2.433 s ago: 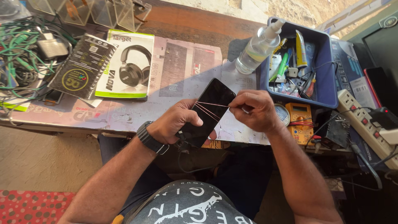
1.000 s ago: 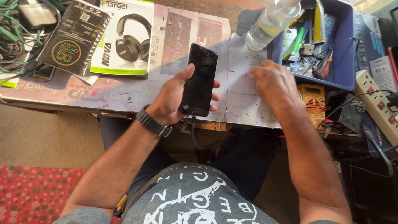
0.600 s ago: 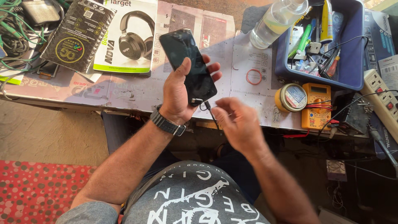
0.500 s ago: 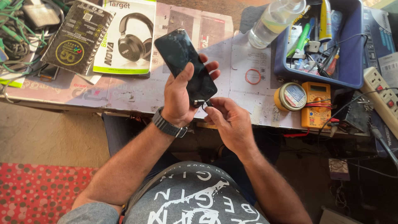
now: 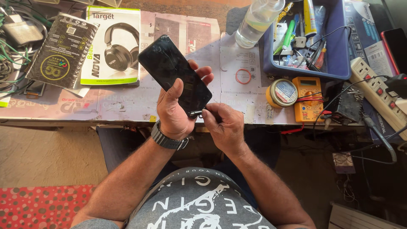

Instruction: The person repeatedly plugs and unplugs a USB charging cable into a black smartphone, then presses the power button to check if the device turns on. The person also plugs and unplugs the charger from a power strip to test the connection.

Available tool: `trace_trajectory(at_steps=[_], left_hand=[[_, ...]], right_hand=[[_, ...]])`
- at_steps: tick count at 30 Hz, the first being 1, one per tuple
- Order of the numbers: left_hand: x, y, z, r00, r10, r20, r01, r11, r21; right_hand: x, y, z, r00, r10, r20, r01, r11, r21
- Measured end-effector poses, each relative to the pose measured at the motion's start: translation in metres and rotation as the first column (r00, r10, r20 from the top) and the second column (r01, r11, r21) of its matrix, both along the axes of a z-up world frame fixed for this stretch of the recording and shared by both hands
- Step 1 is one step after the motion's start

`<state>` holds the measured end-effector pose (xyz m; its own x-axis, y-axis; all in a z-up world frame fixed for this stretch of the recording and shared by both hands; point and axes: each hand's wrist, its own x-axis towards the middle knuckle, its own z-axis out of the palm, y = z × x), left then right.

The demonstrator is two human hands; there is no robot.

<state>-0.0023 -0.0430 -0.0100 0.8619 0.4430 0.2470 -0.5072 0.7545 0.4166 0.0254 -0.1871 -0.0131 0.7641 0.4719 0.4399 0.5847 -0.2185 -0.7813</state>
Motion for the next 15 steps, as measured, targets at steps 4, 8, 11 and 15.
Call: trace_trajectory(at_steps=[4,8,11,15], left_hand=[[0.003,-0.004,0.0,1.0,-0.025,-0.016,0.025,1.0,-0.008],[0.003,-0.004,-0.002,0.998,-0.063,-0.024,0.063,0.998,-0.009],[0.002,-0.002,0.0,0.997,-0.069,-0.034,0.069,0.998,-0.003],[0.002,0.0,0.007,0.998,-0.058,-0.016,0.059,0.997,0.041]], right_hand=[[-0.001,-0.002,-0.006,0.999,-0.019,0.031,0.018,0.999,0.04],[-0.002,-0.004,-0.01,1.0,-0.015,0.01,0.014,0.998,0.059],[-0.005,-0.005,-0.011,0.987,-0.024,-0.162,0.038,0.996,0.084],[-0.004,-0.01,-0.011,0.721,0.212,-0.66,0.051,0.933,0.356]])
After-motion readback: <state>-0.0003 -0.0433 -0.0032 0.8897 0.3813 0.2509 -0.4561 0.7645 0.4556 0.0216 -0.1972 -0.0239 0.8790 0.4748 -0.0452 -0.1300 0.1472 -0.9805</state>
